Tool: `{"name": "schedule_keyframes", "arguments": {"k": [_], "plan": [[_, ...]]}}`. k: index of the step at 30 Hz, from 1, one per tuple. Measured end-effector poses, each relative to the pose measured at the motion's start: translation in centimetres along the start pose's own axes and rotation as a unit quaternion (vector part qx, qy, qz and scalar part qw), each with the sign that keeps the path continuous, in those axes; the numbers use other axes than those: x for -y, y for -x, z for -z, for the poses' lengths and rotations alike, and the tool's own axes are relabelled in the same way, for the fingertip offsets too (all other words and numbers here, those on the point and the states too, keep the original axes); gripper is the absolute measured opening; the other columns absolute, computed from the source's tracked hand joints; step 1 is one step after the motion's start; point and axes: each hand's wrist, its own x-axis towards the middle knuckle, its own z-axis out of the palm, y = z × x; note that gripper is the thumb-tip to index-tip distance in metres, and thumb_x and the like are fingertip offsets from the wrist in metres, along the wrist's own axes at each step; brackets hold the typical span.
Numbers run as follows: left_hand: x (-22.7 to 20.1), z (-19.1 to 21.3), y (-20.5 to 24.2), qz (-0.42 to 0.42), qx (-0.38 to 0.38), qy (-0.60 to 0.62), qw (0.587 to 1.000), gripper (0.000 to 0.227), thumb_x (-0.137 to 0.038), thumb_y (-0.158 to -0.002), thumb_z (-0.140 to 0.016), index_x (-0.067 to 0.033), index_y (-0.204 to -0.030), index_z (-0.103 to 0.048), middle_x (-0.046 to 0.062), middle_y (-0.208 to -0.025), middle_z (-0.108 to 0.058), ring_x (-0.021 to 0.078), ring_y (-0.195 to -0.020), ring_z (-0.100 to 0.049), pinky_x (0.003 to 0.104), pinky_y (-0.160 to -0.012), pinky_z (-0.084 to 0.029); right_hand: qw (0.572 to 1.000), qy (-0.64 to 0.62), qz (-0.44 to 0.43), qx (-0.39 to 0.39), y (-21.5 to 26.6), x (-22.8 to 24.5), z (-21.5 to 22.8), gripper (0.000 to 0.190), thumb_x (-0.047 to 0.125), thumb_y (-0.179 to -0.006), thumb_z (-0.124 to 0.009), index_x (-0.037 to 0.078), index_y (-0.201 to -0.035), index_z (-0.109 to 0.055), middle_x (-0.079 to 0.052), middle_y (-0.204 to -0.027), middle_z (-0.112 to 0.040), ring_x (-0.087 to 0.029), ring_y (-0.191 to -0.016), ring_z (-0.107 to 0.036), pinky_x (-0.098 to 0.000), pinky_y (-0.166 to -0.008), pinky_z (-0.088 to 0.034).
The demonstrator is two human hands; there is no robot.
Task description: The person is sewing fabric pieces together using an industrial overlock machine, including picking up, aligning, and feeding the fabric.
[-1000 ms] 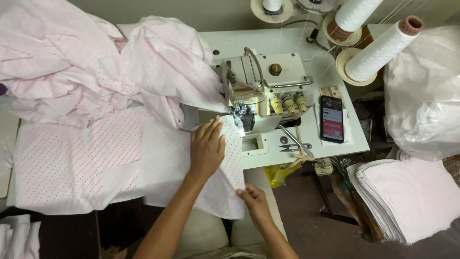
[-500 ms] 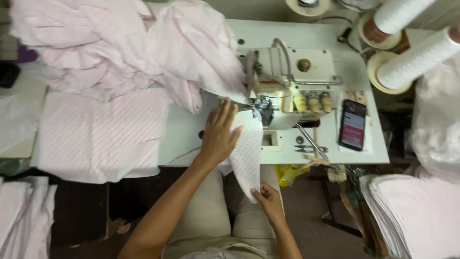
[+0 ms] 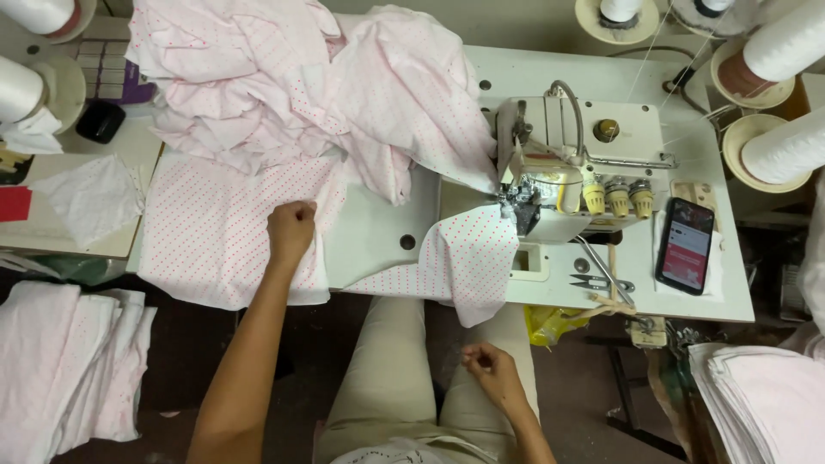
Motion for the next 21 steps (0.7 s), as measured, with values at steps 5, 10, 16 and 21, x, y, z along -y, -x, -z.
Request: {"name": "schedule_keyframes", "arguments": {"k": [5, 10, 16, 21], "plan": [[0.9, 1.1, -0.8, 0.164, 0.028, 0.199, 0.966, 0.033, -0.021, -0.084, -0.087, -0.0091, -0.083, -0.057, 0.002, -0.076, -0.055, 0.0124, -0.063, -0.054, 0.029, -0.050, -0.052, 0.997, 0.032, 0.023, 0.066, 0.8, 3.0, -2.1, 0.016, 0.013, -0.088, -0.072, 0.016, -0.102, -0.079, 0.002, -0.093, -0.079, -0.010, -0.082, -0.070, -0.0239, -0.080, -0.056], [8.7, 7.0, -4.1, 0.160, -0.160, 0.197, 0.954, 0.025, -0.039, -0.102, -0.072, -0.0187, -0.086, -0.069, -0.006, -0.078, -0.066, 0.0079, -0.073, -0.057, 0.028, -0.066, -0.045, 0.991, 0.039, 0.012, 0.126, 2.4, 3.5, -2.6, 0.019, 0.012, -0.088, -0.072, 0.015, -0.107, -0.077, 0.001, -0.097, -0.079, -0.011, -0.087, -0.069, -0.0240, -0.084, -0.056], [-10.4, 16.8, 7.3, -0.038, -0.092, 0.150, 0.984, 0.032, -0.020, -0.120, -0.048, -0.0189, -0.088, -0.048, -0.010, -0.076, -0.028, 0.0036, -0.070, -0.025, 0.024, -0.064, -0.023, 0.969, 0.005, 0.167, 0.179, 2.5, 14.2, -1.3, 0.006, 0.015, -0.092, -0.072, 0.013, -0.097, -0.070, 0.003, -0.089, -0.069, -0.008, -0.083, -0.062, -0.0252, -0.075, -0.051], [-19.3, 14.3, 15.3, -0.137, 0.270, 0.163, 0.939, 0.027, -0.025, -0.111, -0.049, -0.0152, -0.087, -0.057, -0.007, -0.080, -0.047, 0.0055, -0.077, -0.044, 0.023, -0.071, -0.035, 0.912, 0.013, 0.393, 0.116, 3.2, 27.6, 0.6, 0.100, 0.035, -0.081, -0.083, 0.010, -0.159, -0.026, -0.017, -0.164, -0.035, -0.032, -0.152, -0.034, -0.0438, -0.127, -0.025]]}}
